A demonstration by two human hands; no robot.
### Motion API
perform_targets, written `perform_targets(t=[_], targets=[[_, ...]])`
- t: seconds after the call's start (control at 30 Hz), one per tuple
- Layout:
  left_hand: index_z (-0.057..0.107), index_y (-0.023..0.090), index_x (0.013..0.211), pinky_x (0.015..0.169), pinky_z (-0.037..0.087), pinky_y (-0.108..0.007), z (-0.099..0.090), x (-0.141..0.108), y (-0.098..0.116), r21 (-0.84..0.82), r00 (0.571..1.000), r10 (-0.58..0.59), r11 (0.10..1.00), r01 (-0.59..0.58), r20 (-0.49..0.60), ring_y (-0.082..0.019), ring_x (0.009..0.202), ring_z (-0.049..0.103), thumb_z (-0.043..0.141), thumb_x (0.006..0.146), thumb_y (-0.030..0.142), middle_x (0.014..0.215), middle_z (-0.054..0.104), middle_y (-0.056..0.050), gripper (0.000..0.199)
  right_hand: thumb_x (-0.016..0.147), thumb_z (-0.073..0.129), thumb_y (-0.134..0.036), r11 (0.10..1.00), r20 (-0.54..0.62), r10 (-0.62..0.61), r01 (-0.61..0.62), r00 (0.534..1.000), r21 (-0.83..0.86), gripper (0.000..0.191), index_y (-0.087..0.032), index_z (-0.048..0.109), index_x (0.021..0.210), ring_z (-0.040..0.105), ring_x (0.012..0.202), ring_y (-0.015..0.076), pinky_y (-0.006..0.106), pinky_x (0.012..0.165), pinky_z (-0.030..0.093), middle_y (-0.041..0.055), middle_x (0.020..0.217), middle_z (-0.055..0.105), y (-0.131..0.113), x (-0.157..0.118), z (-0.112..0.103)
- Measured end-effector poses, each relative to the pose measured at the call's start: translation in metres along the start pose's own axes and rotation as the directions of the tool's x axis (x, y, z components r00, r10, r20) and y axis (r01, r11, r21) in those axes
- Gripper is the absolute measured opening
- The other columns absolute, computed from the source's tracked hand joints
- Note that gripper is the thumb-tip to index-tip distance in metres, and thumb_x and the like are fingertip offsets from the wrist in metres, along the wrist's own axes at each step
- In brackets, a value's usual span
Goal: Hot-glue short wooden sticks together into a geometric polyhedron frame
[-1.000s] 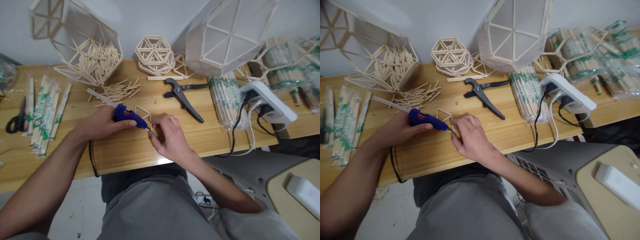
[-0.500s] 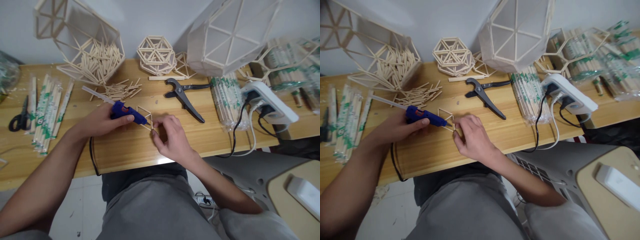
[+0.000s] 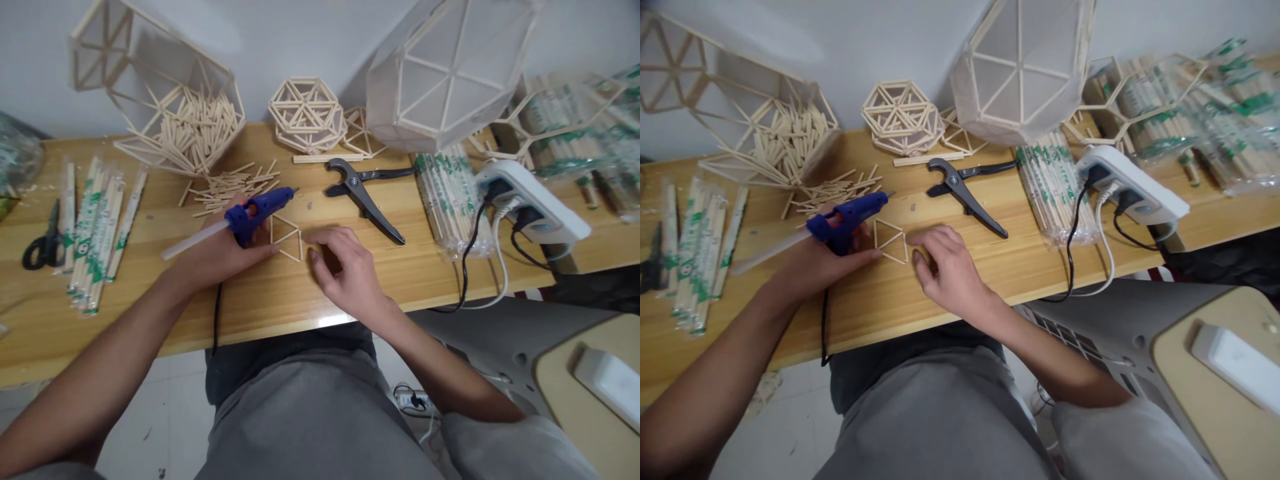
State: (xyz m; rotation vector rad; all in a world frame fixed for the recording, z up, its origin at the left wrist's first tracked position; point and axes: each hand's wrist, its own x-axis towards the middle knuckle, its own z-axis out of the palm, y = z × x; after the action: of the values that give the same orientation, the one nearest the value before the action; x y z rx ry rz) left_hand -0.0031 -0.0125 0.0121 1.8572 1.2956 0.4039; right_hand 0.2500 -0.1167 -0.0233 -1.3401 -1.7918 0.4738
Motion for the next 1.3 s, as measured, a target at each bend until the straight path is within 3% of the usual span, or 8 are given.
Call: perform_targets(t=[0.17, 0.4, 1.3], targets=[[0.062, 0.030, 0.112, 0.076, 0.058, -0.038, 0.009, -0.005, 0.003, 0.066, 0.999, 0.010, 0.998, -0.008, -0.034, -0.030, 0.096, 0.075, 0.096, 0.074, 0.061, 0.099, 0.078, -0.003, 0.059, 0.103, 0.065, -0.013, 0.999, 0.013, -0.032, 0.032, 0.999, 0.002, 0.024, -0.027, 0.075, 0.119, 0.076, 0.114, 0.0294, 0.053, 0.103, 0.061, 0.0057, 0.117, 0.084, 0.002, 0.000, 0.000], [0.062, 0.030, 0.108, 0.078, 0.055, -0.038, 0.010, -0.008, 0.013, 0.161, 0.997, 0.049, 0.986, -0.039, -0.058, -0.030, 0.096, 0.074, 0.096, 0.079, 0.060, 0.094, 0.078, -0.001, 0.053, 0.104, 0.066, -0.013, 0.999, 0.031, -0.052, 0.051, 0.998, 0.013, 0.022, -0.028, 0.076, 0.117, 0.076, 0.117, 0.0290, 0.054, 0.106, 0.061, 0.0058, 0.121, 0.084, 0.002, 0.000, 0.001], [0.063, 0.029, 0.103, 0.085, 0.057, -0.038, 0.013, -0.008, 0.010, 0.177, 0.995, 0.060, 0.983, -0.045, -0.082, -0.027, 0.092, 0.075, 0.097, 0.078, 0.058, 0.090, 0.076, 0.002, 0.052, 0.105, 0.070, -0.016, 0.997, 0.026, -0.080, 0.080, 0.996, -0.015, 0.018, -0.028, 0.075, 0.118, 0.074, 0.118, 0.0297, 0.052, 0.107, 0.059, 0.0061, 0.121, 0.082, 0.002, -0.001, 0.003]])
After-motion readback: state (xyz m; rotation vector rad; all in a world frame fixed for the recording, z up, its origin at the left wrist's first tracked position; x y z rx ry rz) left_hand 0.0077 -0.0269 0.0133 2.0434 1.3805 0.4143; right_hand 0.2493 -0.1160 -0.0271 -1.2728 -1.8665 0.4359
